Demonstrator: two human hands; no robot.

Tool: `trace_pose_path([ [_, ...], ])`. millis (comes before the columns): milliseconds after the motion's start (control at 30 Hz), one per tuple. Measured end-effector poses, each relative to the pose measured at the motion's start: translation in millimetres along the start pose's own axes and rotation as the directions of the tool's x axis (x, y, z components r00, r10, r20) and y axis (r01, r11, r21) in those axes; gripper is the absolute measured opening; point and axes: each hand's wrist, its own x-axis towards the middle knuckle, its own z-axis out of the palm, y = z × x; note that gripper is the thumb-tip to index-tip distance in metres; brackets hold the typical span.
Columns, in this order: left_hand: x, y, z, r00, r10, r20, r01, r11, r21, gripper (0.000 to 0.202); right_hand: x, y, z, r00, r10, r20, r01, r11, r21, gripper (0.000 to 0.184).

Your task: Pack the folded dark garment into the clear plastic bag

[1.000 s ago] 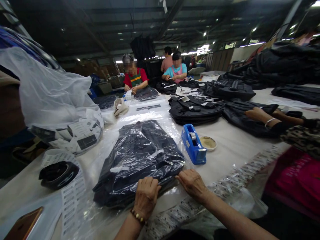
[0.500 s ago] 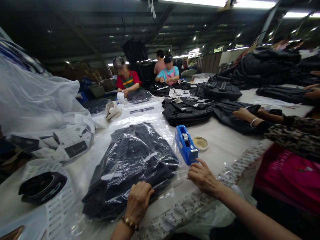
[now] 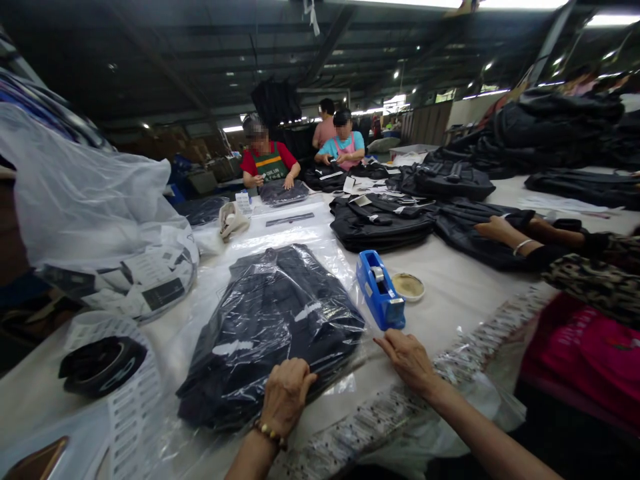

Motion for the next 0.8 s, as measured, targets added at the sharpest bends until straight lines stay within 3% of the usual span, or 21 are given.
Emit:
trace_pose_path([
  [167,2,2,-2.3,0.995,-0.072,0.064,0.076,0.996,-0.056,0.015,-5,-3,-2,0.992,0.126,0.018,-0.127,0.988,0.092,0.031],
  [300,3,3,-1.5,0.992,-0.096,0.078,0.103,0.99,-0.098,0.015,5,-7,-18,0.955,0.246,-0.166,-0.194,0.94,0.281,0.03],
  [400,2,3,0.7,0.991,-0.108,0.079,0.117,0.986,-0.12,0.014,30,-3,-31,0.908,0.326,-0.264,-0.229,0.913,0.339,0.034],
  [600,1,3,2.0,0.987,-0.131,0.091,0.144,0.978,-0.153,0.015,82,25,-28,0.887,0.434,-0.156,-0.364,0.867,0.34,0.032],
  [800,1,3,2.7,0.983,-0.147,0.108,0.164,0.972,-0.17,0.015,95,29,-16,0.818,0.573,-0.056,-0.492,0.747,0.446,0.034],
])
